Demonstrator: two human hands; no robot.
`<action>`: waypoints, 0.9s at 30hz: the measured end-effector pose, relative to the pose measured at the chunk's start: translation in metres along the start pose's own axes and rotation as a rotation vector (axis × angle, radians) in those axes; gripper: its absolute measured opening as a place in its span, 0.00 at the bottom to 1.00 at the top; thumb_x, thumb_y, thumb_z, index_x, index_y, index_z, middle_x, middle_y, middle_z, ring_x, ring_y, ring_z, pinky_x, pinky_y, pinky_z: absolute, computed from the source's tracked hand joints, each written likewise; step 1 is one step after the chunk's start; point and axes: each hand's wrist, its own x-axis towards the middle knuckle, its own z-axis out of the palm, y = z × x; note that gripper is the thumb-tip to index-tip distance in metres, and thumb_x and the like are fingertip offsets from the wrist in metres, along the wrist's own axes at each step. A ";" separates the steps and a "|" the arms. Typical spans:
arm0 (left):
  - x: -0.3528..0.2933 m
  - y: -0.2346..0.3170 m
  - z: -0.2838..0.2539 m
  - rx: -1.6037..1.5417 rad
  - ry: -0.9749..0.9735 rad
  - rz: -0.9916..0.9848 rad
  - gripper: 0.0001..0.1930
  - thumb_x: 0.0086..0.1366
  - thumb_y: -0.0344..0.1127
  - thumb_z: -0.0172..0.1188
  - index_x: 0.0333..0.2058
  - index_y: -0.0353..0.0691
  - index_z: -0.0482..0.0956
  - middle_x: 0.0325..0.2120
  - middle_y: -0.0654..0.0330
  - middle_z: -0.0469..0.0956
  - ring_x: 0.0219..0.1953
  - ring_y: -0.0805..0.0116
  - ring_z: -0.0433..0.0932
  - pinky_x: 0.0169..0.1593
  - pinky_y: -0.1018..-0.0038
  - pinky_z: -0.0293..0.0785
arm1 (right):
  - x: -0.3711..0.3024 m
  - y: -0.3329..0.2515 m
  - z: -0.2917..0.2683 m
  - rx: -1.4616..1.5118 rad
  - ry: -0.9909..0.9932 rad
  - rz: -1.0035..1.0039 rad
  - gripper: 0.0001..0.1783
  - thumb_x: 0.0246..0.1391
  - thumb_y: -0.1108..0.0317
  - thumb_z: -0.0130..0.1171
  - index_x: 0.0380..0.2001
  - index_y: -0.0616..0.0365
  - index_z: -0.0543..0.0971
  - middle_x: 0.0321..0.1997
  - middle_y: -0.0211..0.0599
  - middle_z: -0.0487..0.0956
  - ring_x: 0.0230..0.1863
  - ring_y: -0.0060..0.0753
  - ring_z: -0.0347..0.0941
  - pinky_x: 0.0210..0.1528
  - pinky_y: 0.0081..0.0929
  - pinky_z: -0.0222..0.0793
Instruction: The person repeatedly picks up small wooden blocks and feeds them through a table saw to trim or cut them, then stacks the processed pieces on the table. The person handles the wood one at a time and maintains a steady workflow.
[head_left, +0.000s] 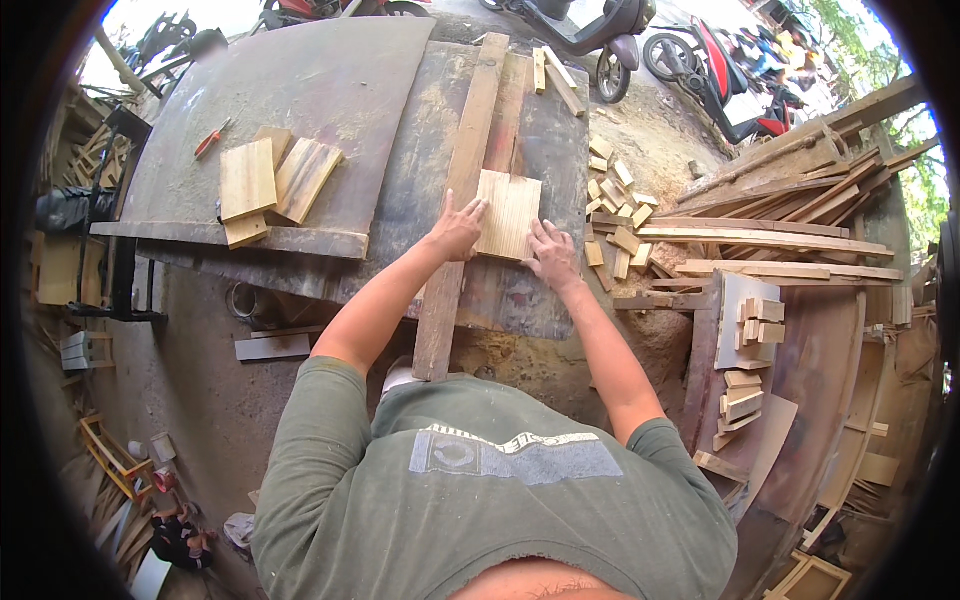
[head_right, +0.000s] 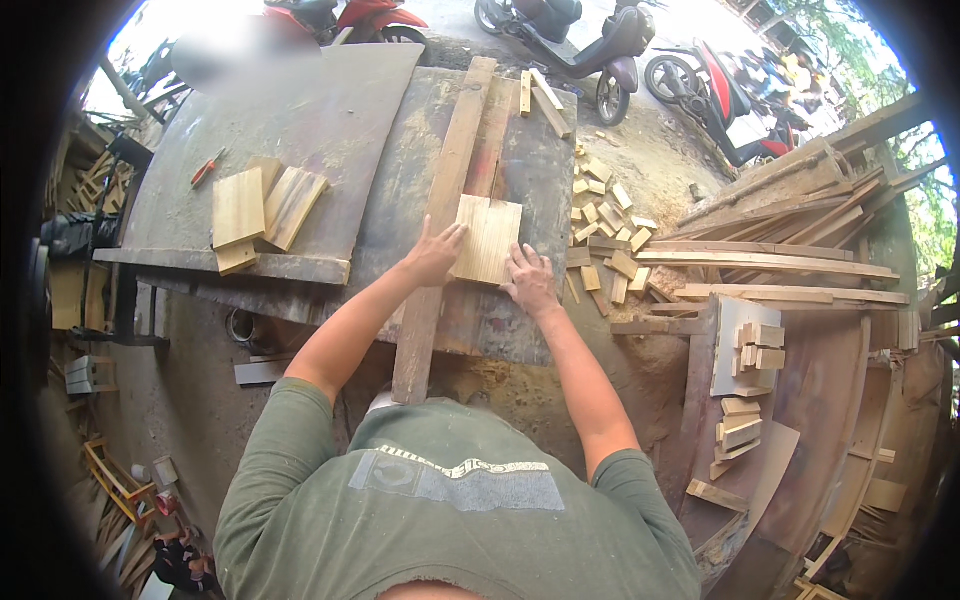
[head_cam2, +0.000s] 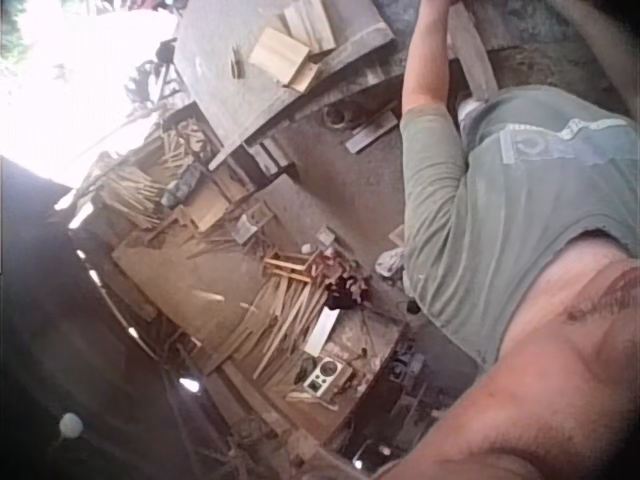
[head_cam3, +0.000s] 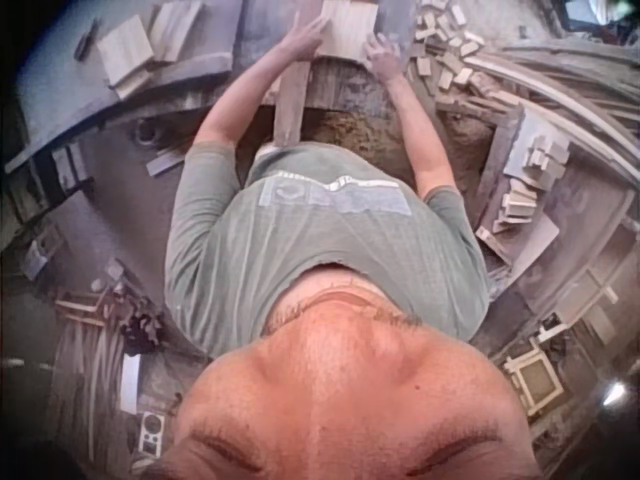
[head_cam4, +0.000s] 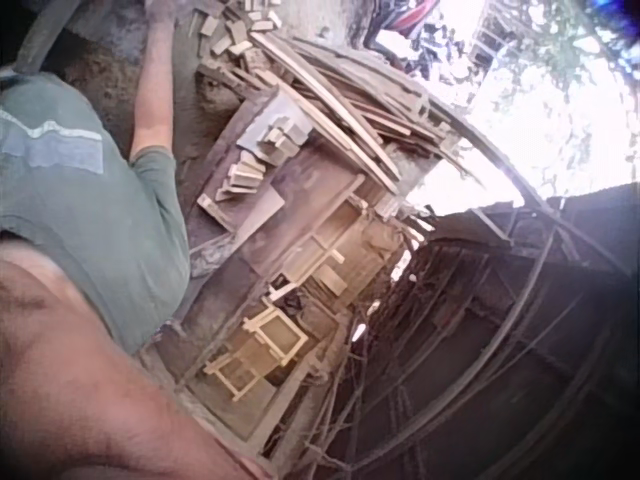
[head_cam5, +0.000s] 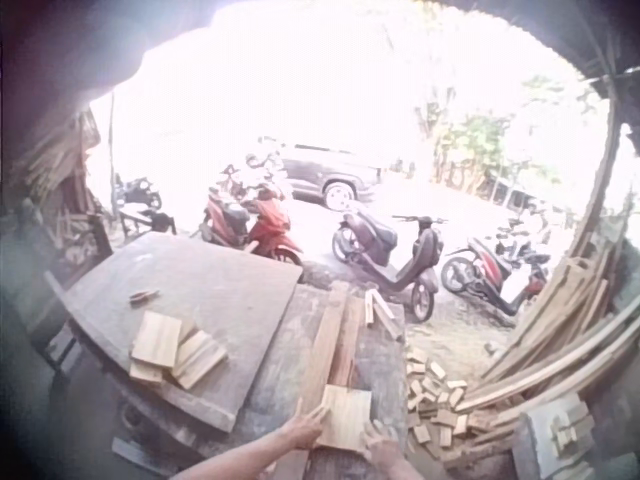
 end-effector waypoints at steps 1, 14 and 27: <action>0.003 -0.002 0.000 0.004 0.001 -0.001 0.40 0.56 0.47 0.72 0.63 0.29 0.71 0.75 0.49 0.52 0.78 0.57 0.48 0.72 0.27 0.42 | 0.003 0.000 -0.001 -0.001 0.002 0.000 0.35 0.48 0.54 0.74 0.58 0.54 0.79 0.74 0.40 0.68 0.75 0.46 0.60 0.69 0.52 0.60; 0.059 -0.043 -0.016 -0.035 0.031 -0.033 0.42 0.55 0.46 0.72 0.65 0.32 0.70 0.75 0.54 0.53 0.77 0.60 0.50 0.72 0.27 0.43 | 0.064 0.032 -0.008 -0.069 -0.067 0.078 0.36 0.50 0.51 0.72 0.61 0.50 0.78 0.76 0.34 0.67 0.74 0.44 0.61 0.71 0.51 0.58; 0.115 -0.084 -0.028 -0.047 0.078 -0.042 0.37 0.55 0.46 0.73 0.62 0.37 0.74 0.75 0.56 0.54 0.77 0.61 0.51 0.72 0.27 0.43 | 0.123 0.063 -0.013 -0.074 -0.113 0.143 0.36 0.51 0.51 0.71 0.63 0.45 0.78 0.78 0.26 0.64 0.74 0.42 0.62 0.71 0.49 0.60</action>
